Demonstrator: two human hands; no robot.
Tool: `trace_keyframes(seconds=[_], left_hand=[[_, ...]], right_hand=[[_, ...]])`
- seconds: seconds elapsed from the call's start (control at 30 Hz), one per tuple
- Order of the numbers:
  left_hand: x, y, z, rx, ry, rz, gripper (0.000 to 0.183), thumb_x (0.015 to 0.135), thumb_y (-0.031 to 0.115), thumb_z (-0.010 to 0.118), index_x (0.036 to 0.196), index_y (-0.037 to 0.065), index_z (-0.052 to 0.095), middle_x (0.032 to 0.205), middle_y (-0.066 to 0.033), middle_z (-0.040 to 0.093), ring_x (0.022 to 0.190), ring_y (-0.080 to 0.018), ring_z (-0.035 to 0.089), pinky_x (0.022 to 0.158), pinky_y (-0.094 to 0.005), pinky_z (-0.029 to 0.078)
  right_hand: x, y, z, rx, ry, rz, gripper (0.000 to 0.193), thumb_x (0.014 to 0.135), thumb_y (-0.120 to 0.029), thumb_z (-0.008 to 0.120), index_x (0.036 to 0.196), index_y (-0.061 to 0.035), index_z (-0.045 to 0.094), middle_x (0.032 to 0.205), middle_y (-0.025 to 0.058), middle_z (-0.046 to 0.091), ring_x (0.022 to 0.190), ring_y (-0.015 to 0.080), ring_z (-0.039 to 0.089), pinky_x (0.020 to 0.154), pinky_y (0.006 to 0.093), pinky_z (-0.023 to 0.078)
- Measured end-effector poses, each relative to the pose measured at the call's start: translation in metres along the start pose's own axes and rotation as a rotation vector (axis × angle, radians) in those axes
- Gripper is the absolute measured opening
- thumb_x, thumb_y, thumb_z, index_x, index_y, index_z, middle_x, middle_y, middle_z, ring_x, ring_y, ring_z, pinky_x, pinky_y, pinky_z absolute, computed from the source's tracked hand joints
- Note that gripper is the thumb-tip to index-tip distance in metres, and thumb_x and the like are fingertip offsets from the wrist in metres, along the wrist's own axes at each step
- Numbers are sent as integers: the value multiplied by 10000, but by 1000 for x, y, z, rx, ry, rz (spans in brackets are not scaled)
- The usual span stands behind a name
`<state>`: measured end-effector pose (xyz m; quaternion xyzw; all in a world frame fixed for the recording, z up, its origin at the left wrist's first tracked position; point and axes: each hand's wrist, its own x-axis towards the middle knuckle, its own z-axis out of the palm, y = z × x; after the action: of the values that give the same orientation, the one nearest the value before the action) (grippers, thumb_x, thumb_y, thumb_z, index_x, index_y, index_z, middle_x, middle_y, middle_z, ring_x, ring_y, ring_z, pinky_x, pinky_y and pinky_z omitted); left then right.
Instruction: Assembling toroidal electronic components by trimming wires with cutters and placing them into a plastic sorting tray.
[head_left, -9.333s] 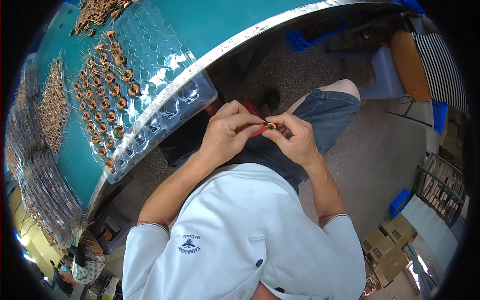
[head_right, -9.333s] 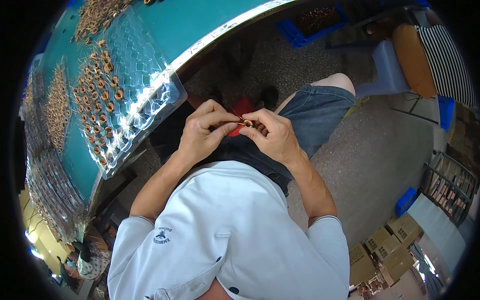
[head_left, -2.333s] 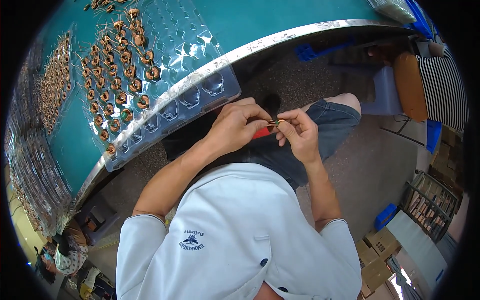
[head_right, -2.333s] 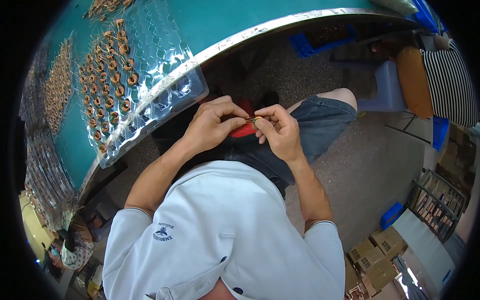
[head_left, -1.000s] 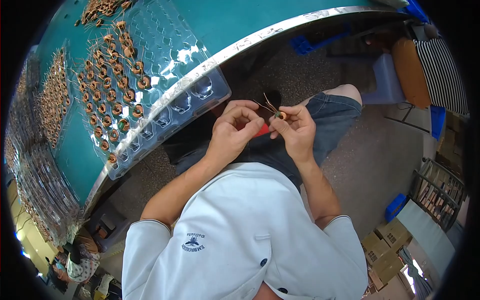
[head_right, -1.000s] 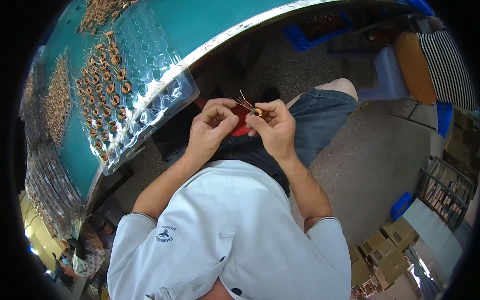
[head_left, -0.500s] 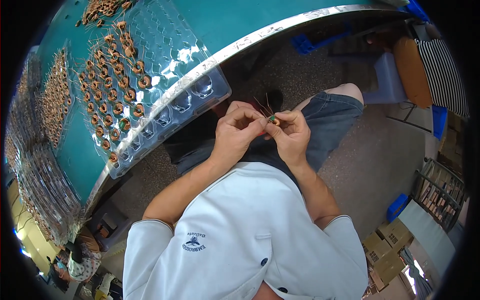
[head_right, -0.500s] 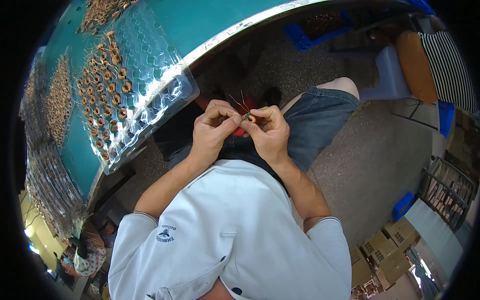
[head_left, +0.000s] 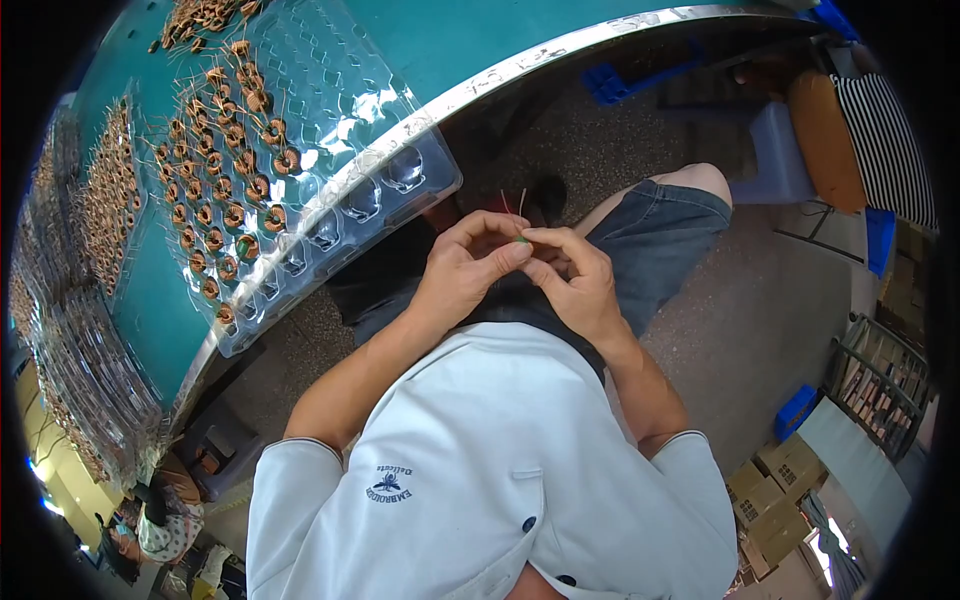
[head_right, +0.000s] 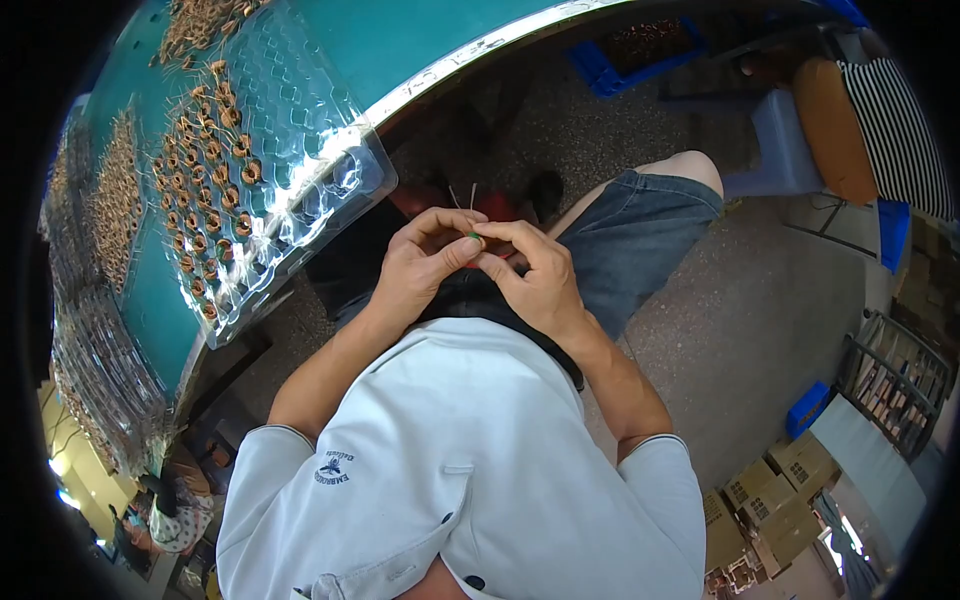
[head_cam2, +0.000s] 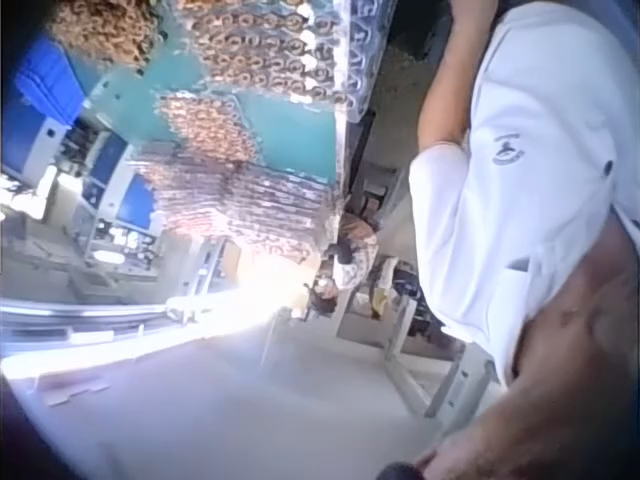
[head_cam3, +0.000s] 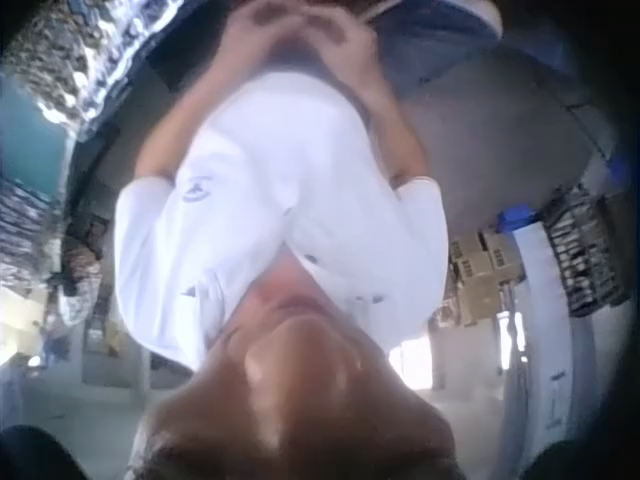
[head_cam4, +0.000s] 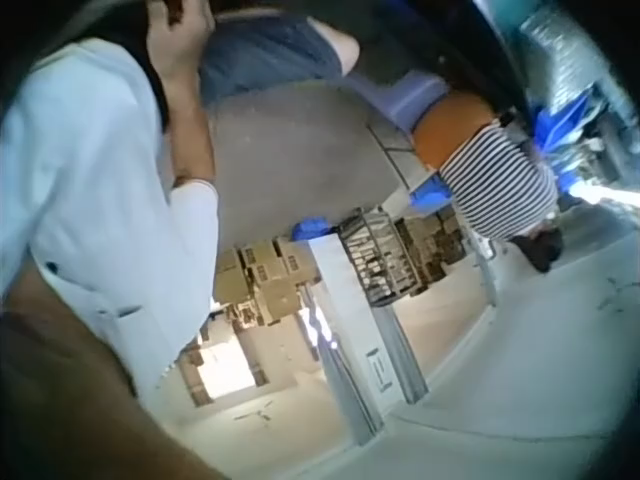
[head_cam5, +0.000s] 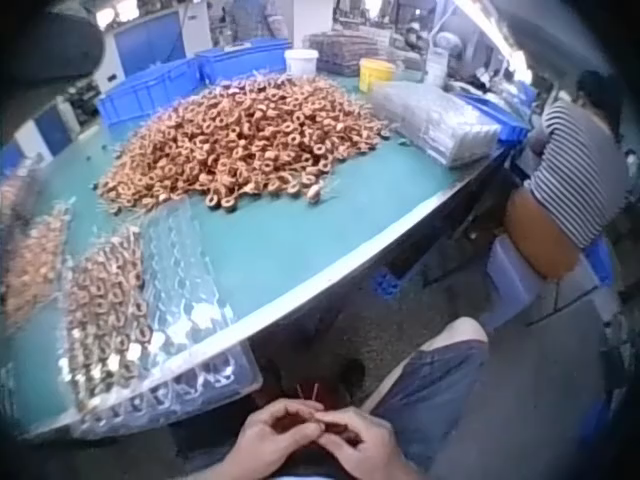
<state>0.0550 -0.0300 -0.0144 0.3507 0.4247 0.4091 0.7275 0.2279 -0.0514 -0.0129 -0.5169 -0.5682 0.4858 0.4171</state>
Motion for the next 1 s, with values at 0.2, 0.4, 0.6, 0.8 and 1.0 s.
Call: trace_keyframes(seconds=[0.2,0.4,0.6,0.8,1.0], left_hand=[[-2,2,-13,7,-122,-205,232,872,115,715,1043,4,603,947,-48,653,859,-107,625,774,-247,513],[-6,7,-10,252,-183,-174,231,867,105,710,1040,-22,622,916,-46,668,815,-99,622,736,-247,511],[-6,-4,-14,429,-227,-164,213,869,115,701,1039,-1,645,876,-30,663,780,-85,589,700,-261,487],[-8,4,-11,376,-225,-166,174,872,120,698,986,2,641,829,-21,609,750,-87,542,673,-252,458],[-14,2,-8,473,-162,84,134,809,68,694,919,-1,660,884,-89,625,829,-168,618,722,-300,482]], right_hand=[[8,-3,-11,194,-25,274,220,935,-166,648,1085,-5,646,842,39,663,640,57,570,555,191,471],[23,-3,-16,182,-202,306,161,911,-126,667,1013,-1,672,845,46,647,650,75,590,552,202,481],[22,-5,-14,-50,-188,8,81,886,-61,674,900,18,681,826,39,629,632,74,592,555,199,487],[9,2,-7,136,-43,108,66,911,-41,641,862,3,646,777,31,608,633,63,588,548,196,478],[7,-4,-2,214,-25,174,74,906,-38,626,835,-17,626,728,17,585,592,54,530,517,208,419]])
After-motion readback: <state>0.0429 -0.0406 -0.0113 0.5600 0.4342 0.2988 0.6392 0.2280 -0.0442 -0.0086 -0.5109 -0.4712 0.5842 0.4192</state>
